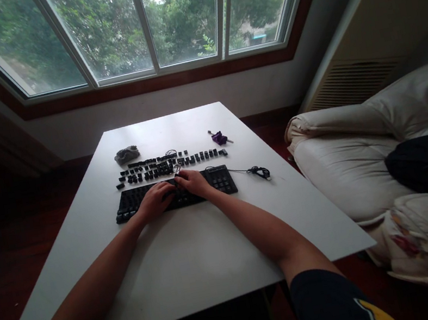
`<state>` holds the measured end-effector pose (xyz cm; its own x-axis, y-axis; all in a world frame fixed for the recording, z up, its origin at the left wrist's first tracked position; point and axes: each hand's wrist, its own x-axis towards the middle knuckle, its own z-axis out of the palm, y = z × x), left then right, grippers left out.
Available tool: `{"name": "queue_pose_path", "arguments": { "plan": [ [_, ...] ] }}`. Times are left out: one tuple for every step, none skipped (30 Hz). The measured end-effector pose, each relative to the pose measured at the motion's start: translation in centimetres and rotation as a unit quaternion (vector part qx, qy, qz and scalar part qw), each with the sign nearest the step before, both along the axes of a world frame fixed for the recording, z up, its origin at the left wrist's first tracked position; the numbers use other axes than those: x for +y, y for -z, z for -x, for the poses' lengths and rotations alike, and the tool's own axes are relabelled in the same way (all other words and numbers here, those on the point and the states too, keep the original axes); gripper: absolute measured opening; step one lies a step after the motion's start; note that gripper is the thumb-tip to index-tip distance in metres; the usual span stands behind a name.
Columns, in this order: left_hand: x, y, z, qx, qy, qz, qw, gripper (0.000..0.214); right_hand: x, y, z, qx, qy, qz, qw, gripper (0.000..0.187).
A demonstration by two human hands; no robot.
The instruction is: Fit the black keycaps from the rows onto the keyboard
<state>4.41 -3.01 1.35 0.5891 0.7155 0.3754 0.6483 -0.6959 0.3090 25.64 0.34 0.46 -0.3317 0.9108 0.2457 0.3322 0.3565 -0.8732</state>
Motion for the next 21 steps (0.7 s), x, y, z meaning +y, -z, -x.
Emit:
{"name": "queue_pose_path", "arguments": {
  "plan": [
    [-0.01, -0.02, -0.02, 0.0, 0.0, 0.0, 1.0, 0.023, 0.02, 0.0, 0.0, -0.001, 0.001, -0.001, 1.0, 0.028],
    [-0.02, -0.04, -0.04, 0.0, -0.001, 0.0, 1.0, 0.023, 0.04, 0.01, 0.01, -0.002, 0.001, -0.001, 1.0, 0.028],
    [-0.03, -0.05, -0.05, 0.0, -0.001, 0.0, 1.0, 0.023, 0.06, 0.02, 0.01, -0.002, 0.0, -0.001, 1.0, 0.028],
    [-0.03, -0.06, -0.06, 0.0, -0.001, 0.0, 1.0, 0.023, 0.08, 0.03, 0.02, -0.001, 0.0, -0.002, 1.0, 0.029],
    [-0.04, -0.07, -0.06, 0.0, 0.0, 0.001, 1.0, 0.023, 0.09, 0.03, 0.02, 0.0, -0.001, -0.003, 1.0, 0.029],
    [-0.05, -0.07, -0.06, 0.0, 0.0, 0.001, 1.0, 0.023, 0.08, 0.03, 0.02, 0.001, -0.001, -0.004, 1.0, 0.029],
    [-0.05, -0.06, -0.05, -0.001, 0.0, 0.002, 1.0, 0.023, 0.08, 0.03, 0.03, 0.001, -0.002, -0.005, 1.0, 0.029],
    [-0.04, -0.06, -0.04, -0.003, 0.0, 0.002, 1.0, 0.023, 0.06, 0.02, 0.03, 0.002, -0.002, -0.006, 1.0, 0.028],
    [-0.03, -0.05, -0.03, -0.004, 0.0, 0.002, 1.0, 0.023, 0.05, 0.02, 0.04, 0.002, -0.002, -0.008, 1.0, 0.028],
    [-0.02, -0.04, -0.02, -0.004, 0.0, 0.002, 1.0, 0.023, 0.05, 0.03, 0.04, 0.001, -0.003, -0.009, 1.0, 0.028],
    [-0.01, -0.03, -0.01, -0.004, 0.0, 0.002, 1.0, 0.023, 0.05, 0.05, 0.05, 0.001, -0.003, -0.009, 1.0, 0.029],
    [0.0, -0.03, -0.01, -0.002, 0.001, 0.002, 1.0, 0.023, 0.06, 0.08, 0.06, 0.001, -0.002, -0.01, 1.0, 0.029],
    [0.01, -0.04, 0.0, -0.001, 0.001, 0.002, 1.0, 0.023, 0.07, 0.11, 0.06, 0.001, -0.002, -0.01, 1.0, 0.029],
    [0.0, -0.05, 0.0, 0.001, 0.001, 0.002, 1.0, 0.023, 0.1, 0.14, 0.07, 0.002, -0.001, -0.011, 1.0, 0.029],
    [0.0, -0.07, 0.0, 0.002, 0.002, 0.002, 1.0, 0.023, 0.12, 0.16, 0.08, 0.003, -0.001, -0.011, 1.0, 0.029],
    [-0.02, -0.08, 0.0, 0.003, 0.002, 0.002, 1.0, 0.023, 0.14, 0.18, 0.08, 0.004, -0.001, -0.011, 1.0, 0.029],
    [-0.03, -0.1, 0.0, 0.003, 0.001, 0.002, 1.0, 0.023, 0.15, 0.2, 0.08, 0.003, 0.0, -0.01, 1.0, 0.029],
    [-0.05, -0.11, -0.01, 0.002, 0.0, 0.003, 1.0, 0.023, 0.15, 0.2, 0.08, 0.002, -0.001, -0.008, 1.0, 0.029],
    [-0.07, -0.12, -0.01, 0.001, -0.001, 0.003, 1.0, 0.023, 0.15, 0.19, 0.08, 0.0, -0.001, -0.007, 1.0, 0.029],
    [-0.08, -0.13, -0.01, 0.0, -0.002, 0.003, 1.0, 0.023, 0.15, 0.18, 0.08, -0.002, 0.0, -0.007, 1.0, 0.029],
    [-0.09, -0.13, -0.01, 0.0, -0.001, 0.003, 1.0, 0.023, 0.14, 0.17, 0.08, -0.002, 0.001, -0.008, 1.0, 0.029]
  ]
}}
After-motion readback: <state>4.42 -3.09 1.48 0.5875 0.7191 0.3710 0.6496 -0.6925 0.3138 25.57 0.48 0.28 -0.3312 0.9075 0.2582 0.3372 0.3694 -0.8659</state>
